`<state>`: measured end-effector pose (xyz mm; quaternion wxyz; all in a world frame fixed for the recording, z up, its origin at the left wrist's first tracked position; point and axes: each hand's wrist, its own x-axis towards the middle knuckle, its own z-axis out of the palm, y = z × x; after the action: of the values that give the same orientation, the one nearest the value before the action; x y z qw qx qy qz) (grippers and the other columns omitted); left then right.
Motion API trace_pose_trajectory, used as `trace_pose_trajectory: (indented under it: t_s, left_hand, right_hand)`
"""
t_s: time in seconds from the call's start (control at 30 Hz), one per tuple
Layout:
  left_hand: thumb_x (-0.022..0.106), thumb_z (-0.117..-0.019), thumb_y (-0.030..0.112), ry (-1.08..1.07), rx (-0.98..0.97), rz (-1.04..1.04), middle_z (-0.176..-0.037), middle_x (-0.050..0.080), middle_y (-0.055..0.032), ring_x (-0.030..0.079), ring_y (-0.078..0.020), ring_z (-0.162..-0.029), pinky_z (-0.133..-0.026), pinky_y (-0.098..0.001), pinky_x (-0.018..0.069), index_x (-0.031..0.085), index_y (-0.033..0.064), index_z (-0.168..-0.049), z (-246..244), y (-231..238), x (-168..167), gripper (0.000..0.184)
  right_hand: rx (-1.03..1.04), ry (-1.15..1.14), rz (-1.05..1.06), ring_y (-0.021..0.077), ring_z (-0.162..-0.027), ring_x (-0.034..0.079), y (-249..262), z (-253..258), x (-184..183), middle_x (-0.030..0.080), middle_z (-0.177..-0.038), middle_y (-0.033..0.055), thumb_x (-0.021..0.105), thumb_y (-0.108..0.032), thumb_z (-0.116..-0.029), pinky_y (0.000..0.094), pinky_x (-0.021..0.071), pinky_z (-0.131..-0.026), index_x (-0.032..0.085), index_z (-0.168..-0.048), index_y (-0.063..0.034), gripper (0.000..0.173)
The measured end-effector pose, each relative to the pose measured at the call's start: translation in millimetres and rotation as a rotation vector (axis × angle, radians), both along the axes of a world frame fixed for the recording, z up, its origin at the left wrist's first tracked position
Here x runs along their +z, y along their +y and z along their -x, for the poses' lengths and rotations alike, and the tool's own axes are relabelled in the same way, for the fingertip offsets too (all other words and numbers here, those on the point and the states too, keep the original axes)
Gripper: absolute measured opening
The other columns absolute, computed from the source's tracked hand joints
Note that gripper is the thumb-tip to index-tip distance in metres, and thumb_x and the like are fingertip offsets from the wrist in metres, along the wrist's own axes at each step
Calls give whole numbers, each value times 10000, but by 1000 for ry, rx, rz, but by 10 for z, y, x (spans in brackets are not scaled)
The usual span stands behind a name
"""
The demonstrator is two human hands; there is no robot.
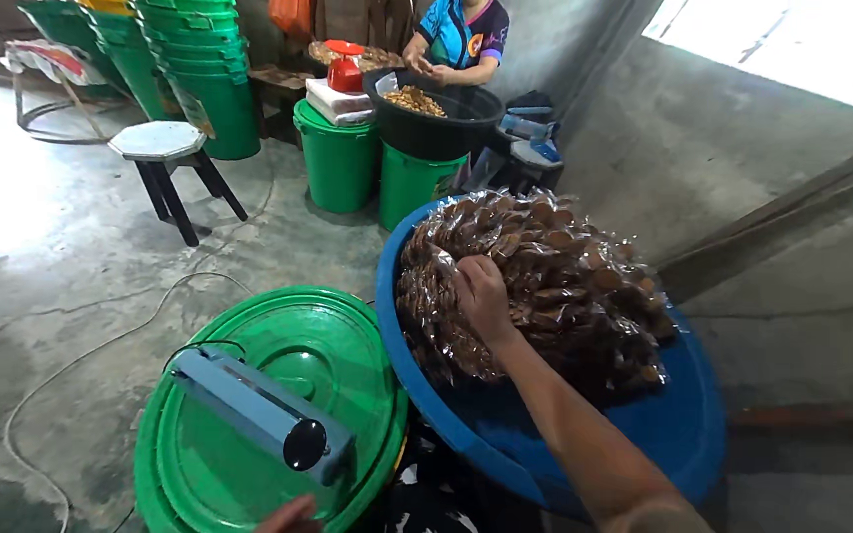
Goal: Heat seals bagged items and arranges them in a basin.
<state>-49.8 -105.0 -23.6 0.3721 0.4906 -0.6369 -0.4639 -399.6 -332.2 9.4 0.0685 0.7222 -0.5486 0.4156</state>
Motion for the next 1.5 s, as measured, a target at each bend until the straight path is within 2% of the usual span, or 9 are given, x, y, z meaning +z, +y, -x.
trace_pose_trajectory:
  t_s: [0.17, 0.37, 0.57, 0.77, 0.93, 1.17, 1.3, 1.43, 1.5]
  left_hand:
    - [638, -966, 465, 468, -102, -238, -1616, 291, -196, 448, -230, -1422, -1102, -453, 472, 33, -26, -1598, 611, -156, -148, 1002]
    - [617, -889, 126, 532, 381, -505, -1117, 614, -91, 682, -153, -773, -620, -348, 608, 321, 56, -1468, 594, -130, -400, 654]
    - [618, -958, 53, 304, 725, -305, -1392, 526, -217, 603, -241, -1185, -954, -392, 544, 328, 3, -1513, 292, -392, -676, 628]
    - [532, -1033, 103, 488, 840, -356, -1460, 445, -242, 604, -294, -1163, -894, -438, 559, 229, 61, -1570, 54, -713, -568, 618]
    - [444, -1083, 174, 454, 830, -386, -1437, 455, -255, 602, -296, -1156, -923, -445, 542, 246, 54, -1561, -224, -896, -487, 531]
    - [436, -1080, 208, 400, 912, -290, -1269, 554, -213, 634, -246, -1011, -813, -410, 559, 264, 87, -1566, -392, -740, -561, 529]
    - [399, -1081, 324, 435, 942, -262, -1247, 542, -112, 654, -136, -896, -701, -334, 578, 161, 132, -1584, -359, -755, -540, 588]
    - [369, -1093, 355, 444, 819, -468, -755, 592, 68, 582, -26, -604, -546, -224, 522, 524, 119, -1146, -321, -946, -598, 288]
    - [467, -1072, 318, 329, 762, -484, -803, 560, 23, 562, -32, -643, -608, -240, 518, 509, 33, -1241, -277, -1006, -590, 334]
  right_hand:
    - [434, -476, -604, 118, -756, 641, 1218, -835, 104, 659, -860, 118, 436, -115, -1060, 290, 555, -713, 630, -1037, 98, 289]
    - [477, -481, -1214, 185, -791, 577, 1326, -1472, -464, 603, -892, 150, 438, -169, -1089, 357, 502, -769, 605, -1092, 96, 314]
    - [511, -65, -970, 381, -1093, 678, 838, -2118, -723, 702, -1125, 263, 572, -99, -994, 533, 521, -975, 654, -1225, 72, 299]
    - [656, -93, -1124, 296, -1140, 634, 427, -2235, -231, 633, -1256, 249, 373, -198, -1119, 423, 495, -1002, 553, -1348, 74, 398]
    - [738, 644, -1128, 463, -1546, 178, 915, -2277, 70, 159, -1681, 260, 645, -331, -1005, 688, 225, -1177, 251, -1640, -161, 766]
    - [656, 356, -539, 420, -1125, 683, 1158, -2179, -601, 577, -1415, 275, 654, -224, -909, 509, 599, -813, 594, -1438, -98, 547]
    - [663, 291, -534, 400, -1126, 687, 1148, -2123, -632, 572, -1426, 266, 683, -222, -893, 498, 606, -795, 648, -1379, -111, 500]
    - [671, 291, -621, 405, -1173, 662, 1109, -2098, -554, 546, -1454, 271, 682, -232, -922, 504, 588, -834, 640, -1382, -95, 482]
    - [687, 275, -621, 407, -1199, 645, 1094, -2097, -532, 540, -1460, 271, 676, -225, -931, 500, 579, -875, 638, -1380, -85, 472]
